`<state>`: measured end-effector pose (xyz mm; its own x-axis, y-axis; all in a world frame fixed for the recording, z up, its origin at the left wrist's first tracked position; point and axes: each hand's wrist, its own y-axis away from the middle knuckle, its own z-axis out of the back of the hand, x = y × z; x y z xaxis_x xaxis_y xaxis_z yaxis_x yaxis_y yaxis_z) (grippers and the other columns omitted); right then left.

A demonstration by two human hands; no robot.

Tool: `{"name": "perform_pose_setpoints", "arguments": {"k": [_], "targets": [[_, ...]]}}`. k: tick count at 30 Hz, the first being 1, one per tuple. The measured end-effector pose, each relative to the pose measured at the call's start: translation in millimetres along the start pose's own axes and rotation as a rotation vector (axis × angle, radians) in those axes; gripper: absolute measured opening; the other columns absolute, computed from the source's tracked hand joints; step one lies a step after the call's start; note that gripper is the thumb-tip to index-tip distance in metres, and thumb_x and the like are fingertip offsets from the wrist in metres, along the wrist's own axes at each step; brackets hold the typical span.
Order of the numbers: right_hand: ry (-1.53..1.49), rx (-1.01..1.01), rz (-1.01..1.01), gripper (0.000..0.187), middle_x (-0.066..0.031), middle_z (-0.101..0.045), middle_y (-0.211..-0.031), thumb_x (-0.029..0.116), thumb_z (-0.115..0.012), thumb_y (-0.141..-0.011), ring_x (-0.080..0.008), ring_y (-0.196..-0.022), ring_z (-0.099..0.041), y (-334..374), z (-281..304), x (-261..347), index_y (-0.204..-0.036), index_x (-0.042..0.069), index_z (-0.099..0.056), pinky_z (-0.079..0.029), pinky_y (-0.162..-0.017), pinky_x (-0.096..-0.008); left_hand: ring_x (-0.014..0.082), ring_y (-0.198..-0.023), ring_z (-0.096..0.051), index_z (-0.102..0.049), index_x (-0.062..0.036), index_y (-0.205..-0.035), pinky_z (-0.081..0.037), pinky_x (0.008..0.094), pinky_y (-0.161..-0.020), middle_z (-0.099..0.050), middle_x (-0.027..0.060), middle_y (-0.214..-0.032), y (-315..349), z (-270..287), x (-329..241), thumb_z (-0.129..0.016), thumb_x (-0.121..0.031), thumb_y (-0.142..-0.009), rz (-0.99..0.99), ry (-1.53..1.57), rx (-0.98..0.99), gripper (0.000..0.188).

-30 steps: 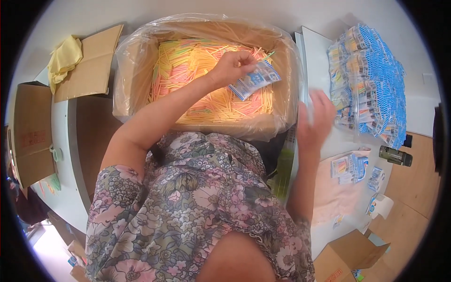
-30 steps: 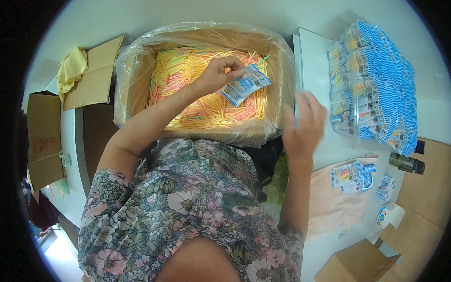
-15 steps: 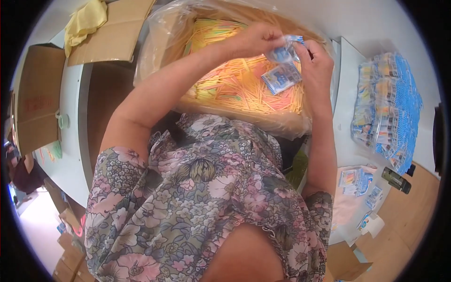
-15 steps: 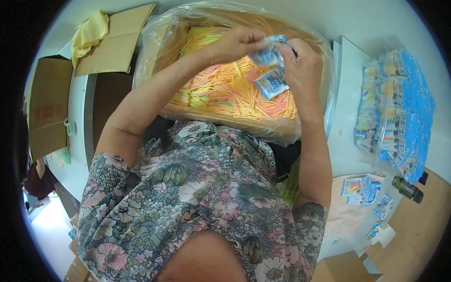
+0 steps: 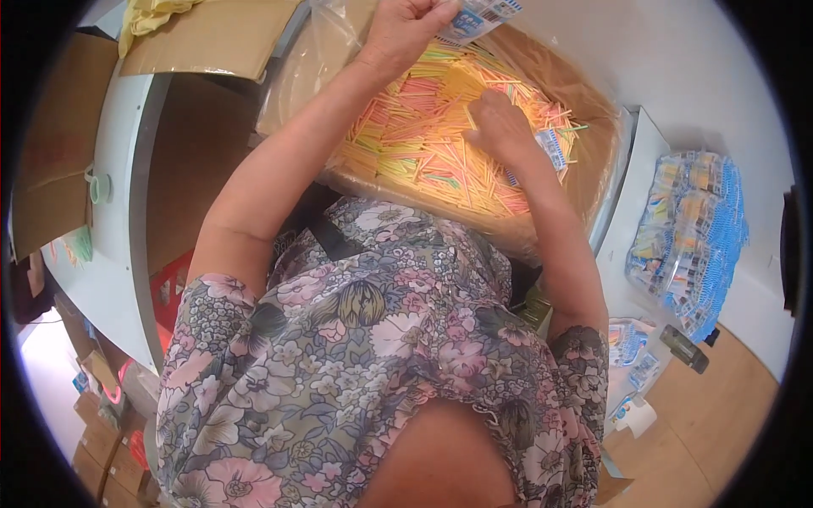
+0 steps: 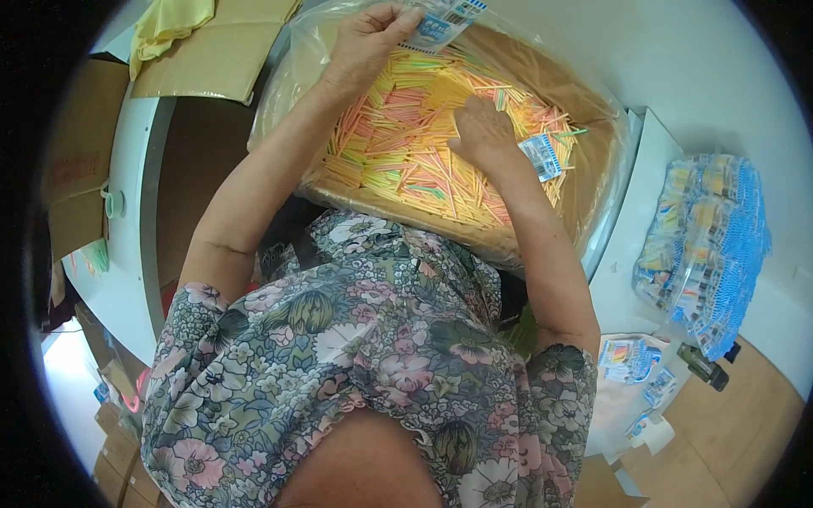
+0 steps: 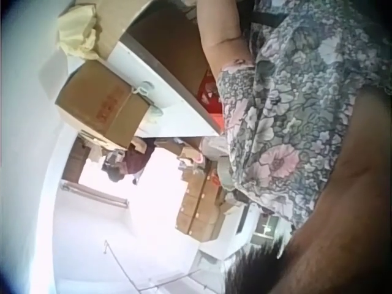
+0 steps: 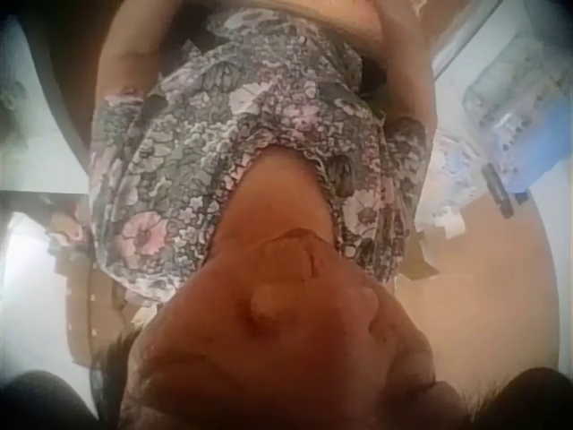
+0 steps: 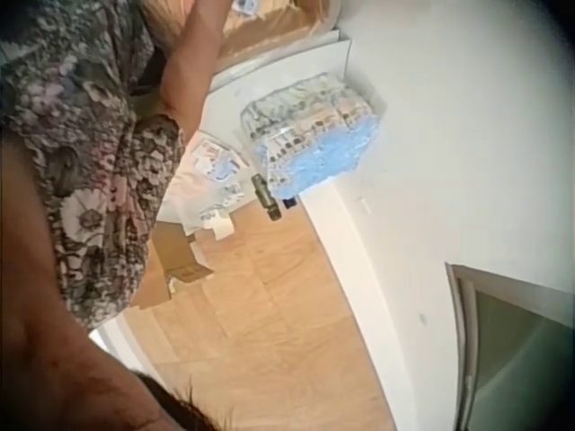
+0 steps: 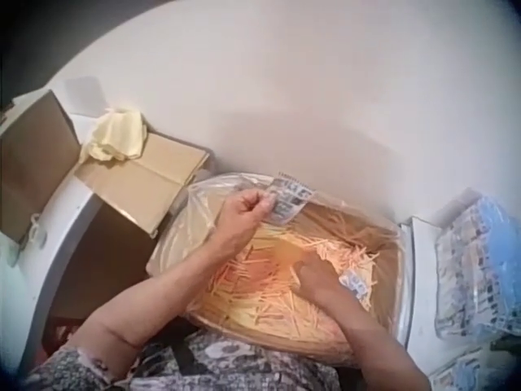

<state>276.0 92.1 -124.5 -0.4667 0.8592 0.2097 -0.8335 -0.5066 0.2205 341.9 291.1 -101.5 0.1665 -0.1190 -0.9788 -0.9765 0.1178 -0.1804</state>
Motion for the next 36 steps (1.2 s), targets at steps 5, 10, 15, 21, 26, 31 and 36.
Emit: {"name": "perform_pose_setpoints", "arguments": {"k": [5, 10, 15, 21, 26, 31, 36], "targets": [[0.054, -0.011, 0.142, 0.029, -0.0118, -0.054, -0.093, 0.02, -0.067, -0.07, -0.0282, -0.096, -0.052, -7.1, -2.6, 4.5, -0.092, 0.003, -0.06, -0.043, -0.077, -0.0415, 0.0032, -0.067, -0.048, -0.062, -0.0017, -0.08, -0.04, 0.02, -0.062, -0.056, -0.0052, -0.071, -3.9, 0.3, 9.3, -0.056, -0.018, -0.091, -0.062, 0.026, -0.019, 0.02], [0.325, -0.074, 0.375, 0.016, -0.0092, -0.055, -0.092, 0.012, -0.056, -0.075, -0.0239, -0.09, -0.051, -11.9, -8.7, 0.4, -0.089, 0.005, -0.06, -0.041, -0.074, -0.0368, 0.0029, -0.065, -0.047, -0.062, -0.0017, -0.078, -0.04, 0.0203, -0.06, -0.055, -0.0056, -0.069, -4.4, -1.8, 5.8, -0.057, -0.018, -0.09, -0.11, -0.005, -0.001, 0.02], [0.312, -0.141, 0.44, 0.015, -0.0078, -0.055, -0.088, 0.009, -0.051, -0.077, -0.0217, -0.089, -0.051, -10.6, -11.0, -6.7, -0.089, 0.006, -0.058, -0.039, -0.074, -0.0361, 0.0023, -0.064, -0.045, -0.061, -0.0026, -0.076, -0.039, 0.0201, -0.058, -0.052, -0.0069, -0.067, -5.1, -4.1, 7.2, -0.057, -0.017, -0.09, -0.096, -0.045, -0.018, 0.02], [0.16, -0.276, 0.263, 0.011, -0.0118, -0.053, -0.08, 0.012, -0.051, -0.082, -0.0236, -0.079, -0.052, -13.4, 2.9, -8.0, -0.088, 0.003, -0.052, -0.039, -0.069, -0.0393, 0.0026, -0.068, -0.049, -0.063, -0.0017, -0.081, -0.041, 0.0195, -0.062, -0.056, -0.005, -0.072, -3.0, -5.7, 0.9, -0.059, -0.018, -0.09, -0.087, 0.028, -0.04, 0.018], [-0.856, -0.382, -0.068, 0.015, -0.0103, -0.053, -0.071, 0.015, -0.045, -0.09, -0.0215, -0.062, -0.053, -14.6, 6.6, -1.3, -0.086, 0.0, -0.047, -0.042, -0.056, -0.0396, 0.0026, -0.072, -0.053, -0.065, -0.0005, -0.087, -0.043, 0.0186, -0.066, -0.062, -0.0025, -0.079, 0.4, -6.0, -7.3, -0.06, -0.017, -0.09, -0.024, 0.067, -0.089, 0.017], [-1.968, 0.134, -0.43, 0.012, -0.0079, -0.054, -0.074, 0.014, -0.045, -0.09, -0.0201, -0.064, -0.054, -32.5, -4.7, -14.7, -0.087, 0.003, -0.047, -0.045, -0.054, -0.0316, 0.0024, -0.069, -0.051, -0.063, 0.0018, -0.084, -0.043, 0.0191, -0.062, -0.061, -0.004, -0.075, 1.9, -8.7, -5.7, -0.059, -0.012, -0.089, -0.05, 0.142, -0.144, 0.015], [-2.059, -0.148, -0.607, 0.014, -0.0141, -0.054, -0.073, 0.009, -0.046, -0.089, -0.0255, -0.062, -0.056, -65.2, -11.7, -35.0, -0.094, -0.003, -0.043, -0.046, -0.05, -0.0362, 0.0021, -0.069, -0.051, -0.063, 0.0012, -0.084, -0.043, 0.0183, -0.062, -0.061, -0.0036, -0.075, 2.4, -11.8, -4.9, -0.059, -0.01, -0.088, -0.027, 0.176, -0.17, 0.013]]}}
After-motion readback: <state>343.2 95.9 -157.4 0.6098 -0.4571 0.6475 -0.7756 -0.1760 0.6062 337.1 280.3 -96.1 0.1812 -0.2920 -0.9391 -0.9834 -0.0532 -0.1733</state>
